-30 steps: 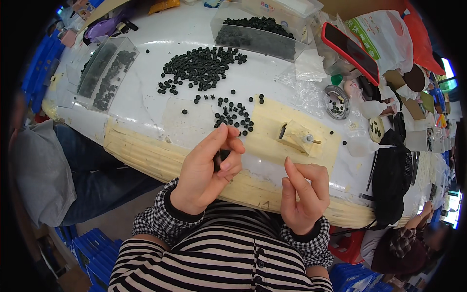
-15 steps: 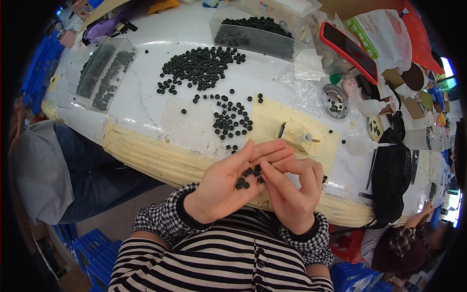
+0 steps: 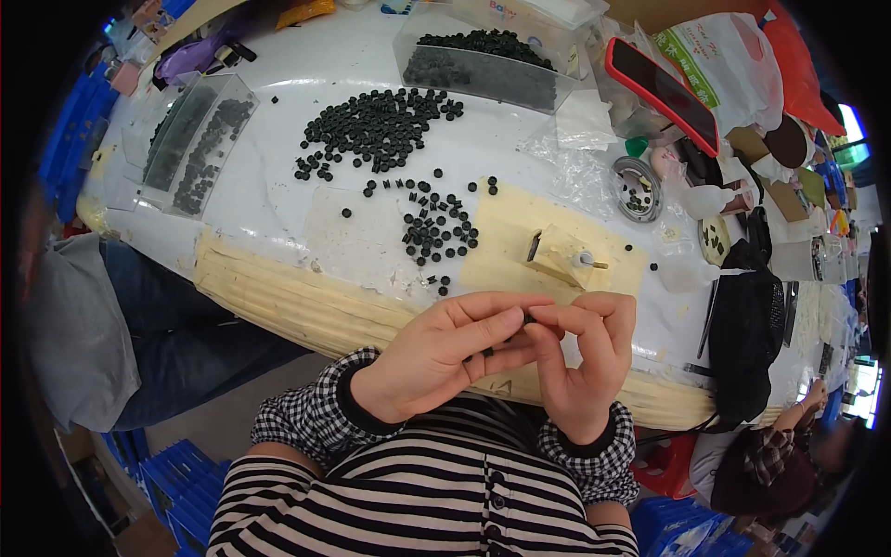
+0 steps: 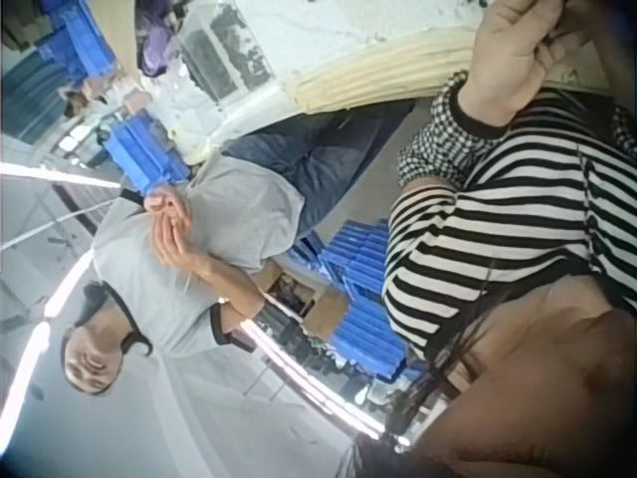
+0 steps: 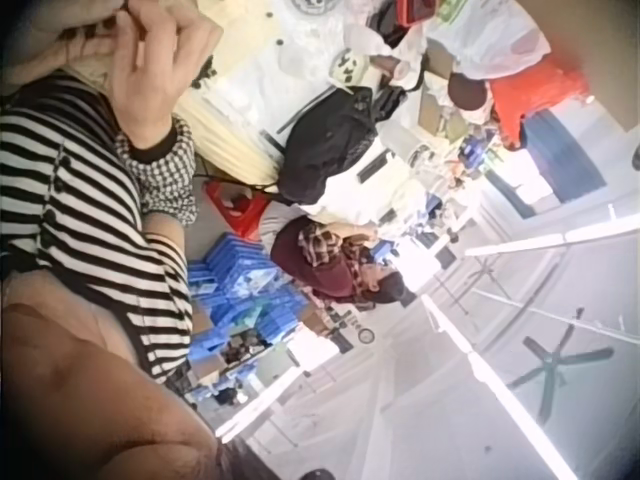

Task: Manually inserting small black beads into a cream-colored plastic housing at a factory workbench.

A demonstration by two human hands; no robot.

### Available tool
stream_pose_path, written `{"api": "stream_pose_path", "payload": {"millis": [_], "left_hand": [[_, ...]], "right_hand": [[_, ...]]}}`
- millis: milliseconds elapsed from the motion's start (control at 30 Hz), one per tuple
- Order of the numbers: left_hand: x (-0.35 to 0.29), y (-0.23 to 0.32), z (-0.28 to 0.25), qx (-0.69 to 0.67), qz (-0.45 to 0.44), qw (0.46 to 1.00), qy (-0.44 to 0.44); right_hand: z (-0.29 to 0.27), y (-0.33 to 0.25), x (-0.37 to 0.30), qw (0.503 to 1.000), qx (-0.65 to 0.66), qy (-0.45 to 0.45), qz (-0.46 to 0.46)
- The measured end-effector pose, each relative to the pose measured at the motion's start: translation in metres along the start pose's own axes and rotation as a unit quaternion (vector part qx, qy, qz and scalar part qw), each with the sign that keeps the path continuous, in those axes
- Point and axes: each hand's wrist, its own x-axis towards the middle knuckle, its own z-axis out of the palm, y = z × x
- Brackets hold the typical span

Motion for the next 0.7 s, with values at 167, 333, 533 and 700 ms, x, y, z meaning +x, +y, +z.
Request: {"api": "stream_pose_path", "payload": {"millis": [167, 333, 533, 700], "left_hand": [[0.003, -0.003, -0.009, -0.03, 0.028, 0.999, -0.022], [0.002, -0.003, -0.015, -0.046, 0.031, 0.998, -0.012], [0.006, -0.003, -0.015, -0.038, 0.054, 0.998, -0.008], [0.007, -0.003, -0.017, -0.024, 0.056, 0.998, 0.013]], "right_hand": [[-0.001, 0.005, -0.003, 0.999, 0.025, 0.025, -0.019], [-0.003, 0.003, -0.002, 0.998, 0.038, 0.043, -0.014], [-0.011, 0.009, -0.001, 0.996, 0.022, 0.091, 0.011], [-0.024, 0.022, 0.012, 0.986, -0.12, 0.112, 0.003]]}}
